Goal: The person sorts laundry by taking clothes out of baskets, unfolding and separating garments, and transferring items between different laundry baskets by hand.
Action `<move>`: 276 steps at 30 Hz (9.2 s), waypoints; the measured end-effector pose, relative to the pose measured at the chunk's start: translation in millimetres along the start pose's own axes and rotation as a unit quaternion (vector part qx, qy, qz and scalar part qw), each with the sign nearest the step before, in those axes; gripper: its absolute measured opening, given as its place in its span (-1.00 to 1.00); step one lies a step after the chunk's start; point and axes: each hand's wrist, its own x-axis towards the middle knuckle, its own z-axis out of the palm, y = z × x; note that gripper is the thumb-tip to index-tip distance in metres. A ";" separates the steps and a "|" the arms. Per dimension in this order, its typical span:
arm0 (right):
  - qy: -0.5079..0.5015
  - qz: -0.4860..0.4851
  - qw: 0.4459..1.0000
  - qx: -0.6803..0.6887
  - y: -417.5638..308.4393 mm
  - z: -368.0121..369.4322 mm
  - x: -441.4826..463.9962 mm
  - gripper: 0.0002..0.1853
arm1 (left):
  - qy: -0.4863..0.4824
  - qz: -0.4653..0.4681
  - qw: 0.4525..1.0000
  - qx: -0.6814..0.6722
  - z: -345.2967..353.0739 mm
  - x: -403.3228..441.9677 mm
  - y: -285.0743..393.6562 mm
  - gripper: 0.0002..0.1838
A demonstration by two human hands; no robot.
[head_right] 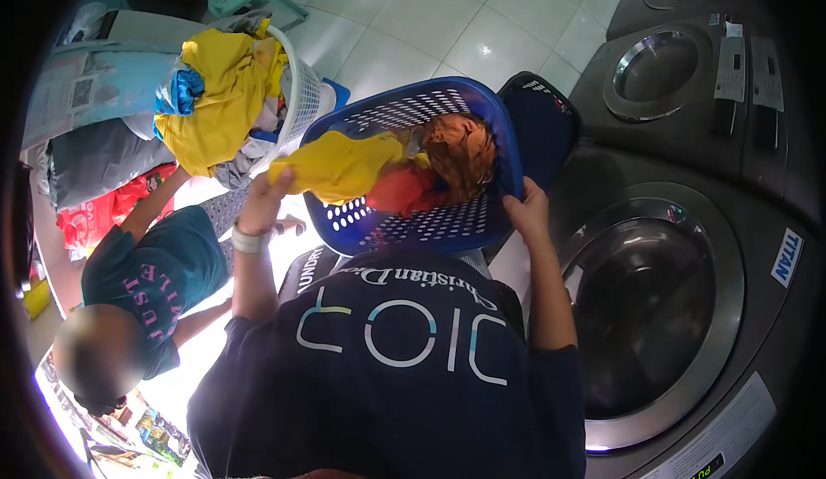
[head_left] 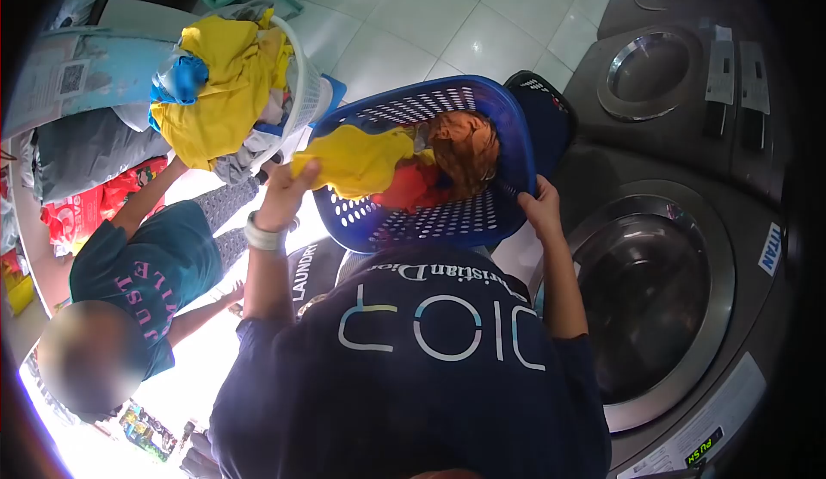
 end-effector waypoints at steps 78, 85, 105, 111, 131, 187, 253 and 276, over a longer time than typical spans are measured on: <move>-0.028 0.052 0.986 0.155 37.5 -89.0 3.6 -0.67 | 0.165 0.099 0.956 0.222 89.3 13.1 -101.0 -0.24; -0.026 0.073 0.985 0.152 38.2 -92.5 7.2 -0.69 | 0.174 0.130 0.945 0.246 88.4 15.0 -101.7 -0.18; -0.029 0.113 0.982 0.152 36.5 -97.6 3.5 -0.65 | 0.162 0.080 0.920 0.348 91.3 12.6 -91.4 -0.02; -0.023 0.121 0.980 0.155 41.5 -99.8 5.0 -0.66 | 0.119 -0.001 0.948 0.295 92.6 12.2 -74.7 -0.01; -0.006 0.115 0.981 0.156 39.3 -93.0 1.3 -0.65 | -0.217 -0.009 0.754 0.620 193.1 157.7 -210.5 -0.52; -0.022 0.124 0.974 0.189 37.1 -87.2 3.5 -0.73 | -0.239 -0.005 0.967 -0.086 107.0 72.5 45.9 -0.56; 0.014 0.137 0.975 0.175 52.5 -108.2 11.5 -0.76 | 0.251 0.152 0.748 0.595 -60.6 61.4 -97.5 -0.34; -0.022 0.129 0.974 0.183 50.5 -108.8 12.0 -0.72 | 0.140 0.304 0.845 0.418 115.1 66.4 -28.6 -0.74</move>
